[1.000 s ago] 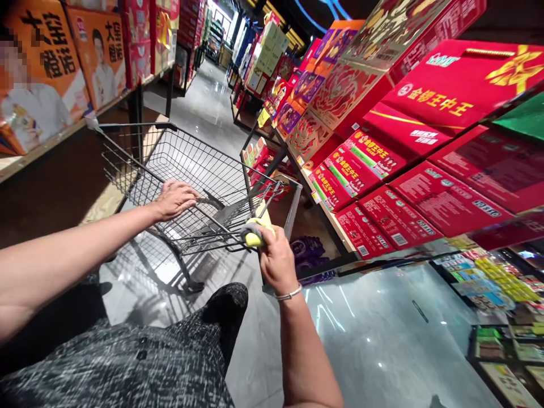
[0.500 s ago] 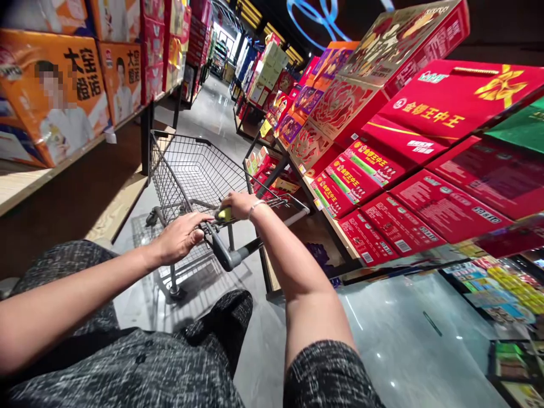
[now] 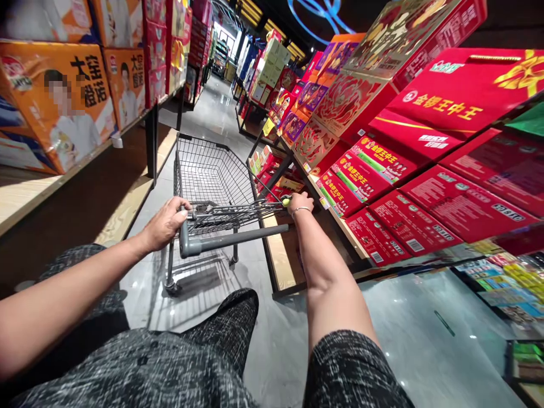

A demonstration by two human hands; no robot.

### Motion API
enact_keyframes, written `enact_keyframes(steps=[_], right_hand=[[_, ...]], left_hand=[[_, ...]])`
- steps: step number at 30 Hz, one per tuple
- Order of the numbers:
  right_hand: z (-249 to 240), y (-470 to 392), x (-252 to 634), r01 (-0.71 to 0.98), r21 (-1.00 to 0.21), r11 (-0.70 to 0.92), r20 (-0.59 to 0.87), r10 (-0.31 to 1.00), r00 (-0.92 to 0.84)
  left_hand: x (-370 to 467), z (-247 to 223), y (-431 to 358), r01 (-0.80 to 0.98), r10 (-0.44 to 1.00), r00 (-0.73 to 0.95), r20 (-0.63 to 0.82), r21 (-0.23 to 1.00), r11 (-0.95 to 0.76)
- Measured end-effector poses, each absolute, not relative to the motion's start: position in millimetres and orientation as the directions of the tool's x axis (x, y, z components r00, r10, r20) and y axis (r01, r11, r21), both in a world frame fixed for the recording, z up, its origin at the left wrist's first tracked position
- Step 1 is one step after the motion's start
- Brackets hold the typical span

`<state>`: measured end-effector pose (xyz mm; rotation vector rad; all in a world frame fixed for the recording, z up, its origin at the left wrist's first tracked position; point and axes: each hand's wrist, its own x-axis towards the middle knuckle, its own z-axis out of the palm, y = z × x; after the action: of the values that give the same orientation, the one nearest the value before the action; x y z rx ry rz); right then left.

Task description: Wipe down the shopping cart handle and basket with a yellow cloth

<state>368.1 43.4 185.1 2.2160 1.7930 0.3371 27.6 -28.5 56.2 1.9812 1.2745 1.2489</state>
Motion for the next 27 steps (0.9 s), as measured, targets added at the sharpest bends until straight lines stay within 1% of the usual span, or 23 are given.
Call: enact_keyframes(steps=[2, 4, 6, 8, 10, 12, 13, 14, 15, 16, 17, 18, 19, 21, 24, 27], right_hand=[[171, 37, 363, 0.902, 0.352, -0.251, -0.006, 0.963, 0.27], [161, 32, 352, 0.904, 0.341, -0.259, -0.036, 0.957, 0.288], [159, 24, 337, 0.93, 0.298, -0.217, -0.06, 0.968, 0.245], [163, 13, 315, 0.965, 0.228, -0.132, -0.075, 0.985, 0.153], [169, -1, 286, 0.991, 0.131, 0.013, -0.083, 0.997, -0.002], [175, -19, 252, 0.97, -0.018, 0.243, -0.061, 0.968, -0.244], [177, -29, 236, 0.919, -0.099, 0.382, -0.009, 0.923, -0.385], [179, -39, 220, 0.842, -0.16, 0.515, 0.075, 0.857, -0.51], [181, -49, 207, 0.755, -0.189, 0.628, 0.177, 0.778, -0.603], [181, -58, 196, 0.672, -0.183, 0.717, 0.272, 0.694, -0.667], [181, -67, 189, 0.603, -0.154, 0.783, 0.341, 0.614, -0.711], [179, -76, 184, 0.552, -0.118, 0.825, 0.379, 0.551, -0.743], [175, -83, 184, 0.52, -0.087, 0.85, 0.389, 0.509, -0.768], [163, -94, 195, 0.518, -0.033, 0.855, 0.378, 0.491, -0.785], [139, -99, 239, 0.657, 0.014, 0.754, 0.434, 0.588, -0.683], [120, -92, 308, 0.806, 0.002, 0.592, 0.511, 0.692, -0.51]], left_hand=[[25, 54, -22, 0.444, 0.894, 0.129, 0.43, 0.781, -0.439], [23, 54, -18, 0.436, 0.911, 0.116, 0.397, 0.803, -0.406], [22, 56, -15, 0.42, 0.929, 0.107, 0.355, 0.831, -0.366], [22, 59, -14, 0.388, 0.942, 0.1, 0.32, 0.859, -0.333], [22, 62, -14, 0.356, 0.951, 0.104, 0.292, 0.882, -0.309], [22, 65, -14, 0.305, 0.961, 0.109, 0.255, 0.911, -0.277], [21, 66, -14, 0.258, 0.965, 0.121, 0.232, 0.932, -0.256], [19, 67, -13, 0.205, 0.968, 0.132, 0.213, 0.95, -0.237], [17, 69, -13, 0.163, 0.968, 0.144, 0.204, 0.96, -0.226], [14, 70, -12, 0.141, 0.967, 0.155, 0.204, 0.964, -0.226], [11, 72, -11, 0.142, 0.964, 0.164, 0.211, 0.962, -0.235], [7, 73, -9, 0.158, 0.961, 0.165, 0.22, 0.956, -0.246], [4, 75, -8, 0.189, 0.96, 0.161, 0.229, 0.948, -0.258], [-1, 77, -5, 0.265, 0.954, 0.163, 0.254, 0.92, -0.29], [-6, 80, -4, 0.406, 0.932, 0.187, 0.311, 0.839, -0.362], [-12, 81, -3, 0.485, 0.928, 0.187, 0.322, 0.791, -0.372]])
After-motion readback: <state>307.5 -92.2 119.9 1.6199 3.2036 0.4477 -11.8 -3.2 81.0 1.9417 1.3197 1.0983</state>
